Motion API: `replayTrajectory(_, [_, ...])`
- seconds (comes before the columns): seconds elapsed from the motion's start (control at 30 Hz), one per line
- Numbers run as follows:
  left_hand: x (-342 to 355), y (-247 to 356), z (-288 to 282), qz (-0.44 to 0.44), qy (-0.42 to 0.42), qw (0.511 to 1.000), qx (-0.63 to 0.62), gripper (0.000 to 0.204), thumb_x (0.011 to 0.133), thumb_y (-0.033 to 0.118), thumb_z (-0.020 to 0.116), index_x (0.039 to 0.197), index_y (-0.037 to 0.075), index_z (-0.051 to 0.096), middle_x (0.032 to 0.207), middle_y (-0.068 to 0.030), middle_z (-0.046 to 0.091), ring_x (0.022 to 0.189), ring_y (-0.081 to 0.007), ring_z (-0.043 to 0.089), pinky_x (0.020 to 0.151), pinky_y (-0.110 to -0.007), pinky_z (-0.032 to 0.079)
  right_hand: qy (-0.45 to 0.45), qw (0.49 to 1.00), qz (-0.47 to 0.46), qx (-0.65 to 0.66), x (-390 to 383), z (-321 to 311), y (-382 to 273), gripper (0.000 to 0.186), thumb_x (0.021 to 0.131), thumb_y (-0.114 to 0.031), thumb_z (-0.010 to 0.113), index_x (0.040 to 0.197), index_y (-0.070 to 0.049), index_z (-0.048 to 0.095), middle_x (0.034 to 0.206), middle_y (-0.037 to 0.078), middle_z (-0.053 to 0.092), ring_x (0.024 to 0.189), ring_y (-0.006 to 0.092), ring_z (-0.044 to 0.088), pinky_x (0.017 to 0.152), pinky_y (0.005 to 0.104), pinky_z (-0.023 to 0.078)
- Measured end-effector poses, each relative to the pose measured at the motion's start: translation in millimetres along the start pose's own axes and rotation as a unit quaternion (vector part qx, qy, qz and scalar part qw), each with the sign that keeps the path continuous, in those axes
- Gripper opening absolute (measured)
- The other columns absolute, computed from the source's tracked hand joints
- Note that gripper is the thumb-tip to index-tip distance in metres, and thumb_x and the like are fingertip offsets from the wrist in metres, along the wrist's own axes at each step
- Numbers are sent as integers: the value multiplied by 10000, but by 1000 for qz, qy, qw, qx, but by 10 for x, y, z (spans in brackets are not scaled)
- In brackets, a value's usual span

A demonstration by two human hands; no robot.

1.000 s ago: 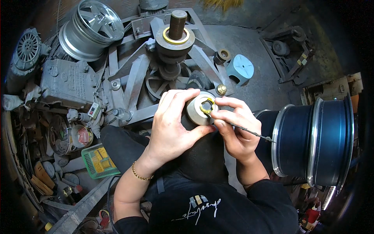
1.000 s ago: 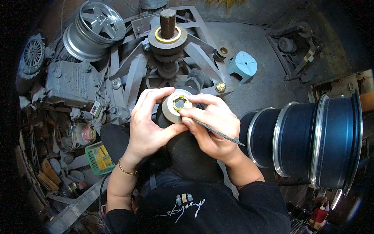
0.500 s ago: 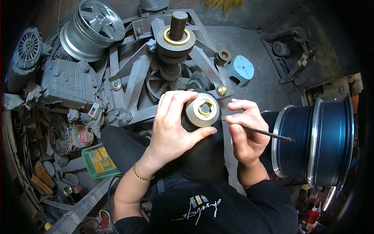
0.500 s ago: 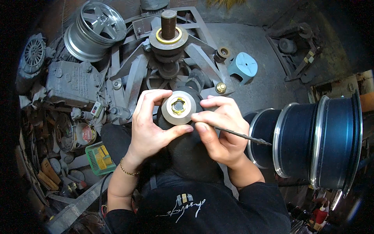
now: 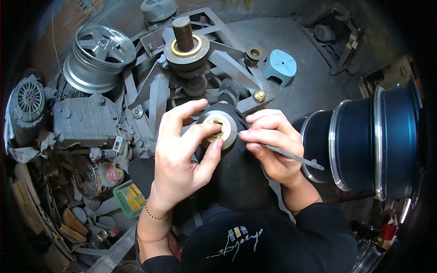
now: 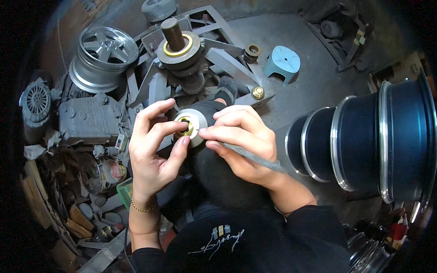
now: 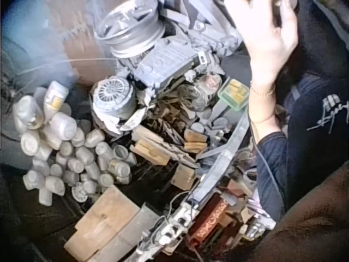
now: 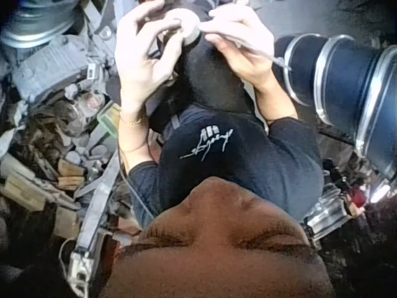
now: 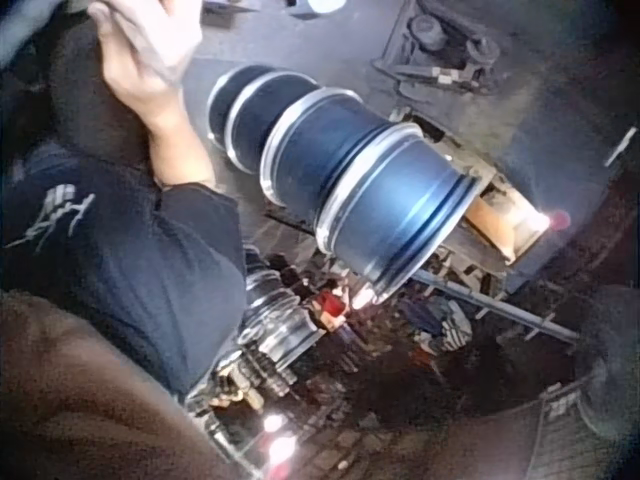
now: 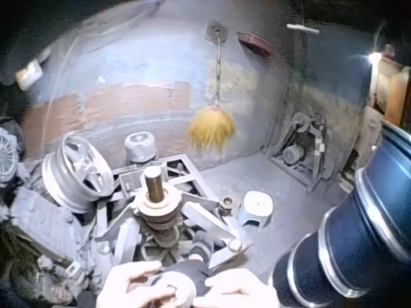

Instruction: The person sits on the floor and uses a metal pick tool to scrape and clean the inner surface of a small cylindrical metal part. They rotate the part in their hands to access different areas while working in a cluttered workshop.

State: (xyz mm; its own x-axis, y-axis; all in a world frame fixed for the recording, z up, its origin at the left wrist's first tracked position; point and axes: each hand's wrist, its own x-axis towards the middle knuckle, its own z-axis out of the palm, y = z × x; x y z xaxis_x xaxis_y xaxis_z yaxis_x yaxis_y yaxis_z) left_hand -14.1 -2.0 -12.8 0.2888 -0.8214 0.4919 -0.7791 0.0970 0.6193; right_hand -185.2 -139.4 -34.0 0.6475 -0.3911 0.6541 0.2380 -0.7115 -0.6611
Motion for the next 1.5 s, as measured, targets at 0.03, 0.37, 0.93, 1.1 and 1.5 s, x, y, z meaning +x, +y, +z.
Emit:
replayTrajectory(0.03, [14,6,-9,-1,-2,1000,8,199,797,60,762,987,9,736,1258,-196,638,1116,-311,641,956,-383,507,0,1000,9,5,10,-4,-2,206,826,-76,795,1025,-32,765,946,108,677,939,292,657,893,417,525])
replayTrajectory(0.37, [73,78,-41,6,-43,998,33,112,839,-11,697,950,-15,682,1129,-172,664,1016,-311,663,912,-384,518,-42,998,-35,38,86,37,175,287,738,-27,800,1018,-69,750,990,94,680,963,310,659,874,401,516])
replayTrajectory(0.93, [20,18,36,10,-23,999,25,158,854,-46,699,1005,-12,666,1087,-172,667,969,-327,671,862,-382,539,-70,996,-30,54,113,68,254,324,675,-44,758,996,-82,744,1024,73,709,988,310,668,910,409,522])
replayTrajectory(1.1, [-56,-92,57,-15,16,998,-63,273,856,-45,706,1125,-23,666,1155,-185,680,1049,-306,685,929,-370,538,-69,996,-18,57,136,67,257,268,725,-37,769,988,-86,746,956,86,709,961,312,665,885,408,524])
replayTrajectory(1.5, [-152,-323,159,-50,-21,984,-171,808,702,218,930,1383,-25,570,1346,-210,627,1239,-341,620,1048,-404,490,-62,987,43,140,100,52,204,177,827,9,765,996,-41,761,984,109,703,975,278,658,876,381,520])
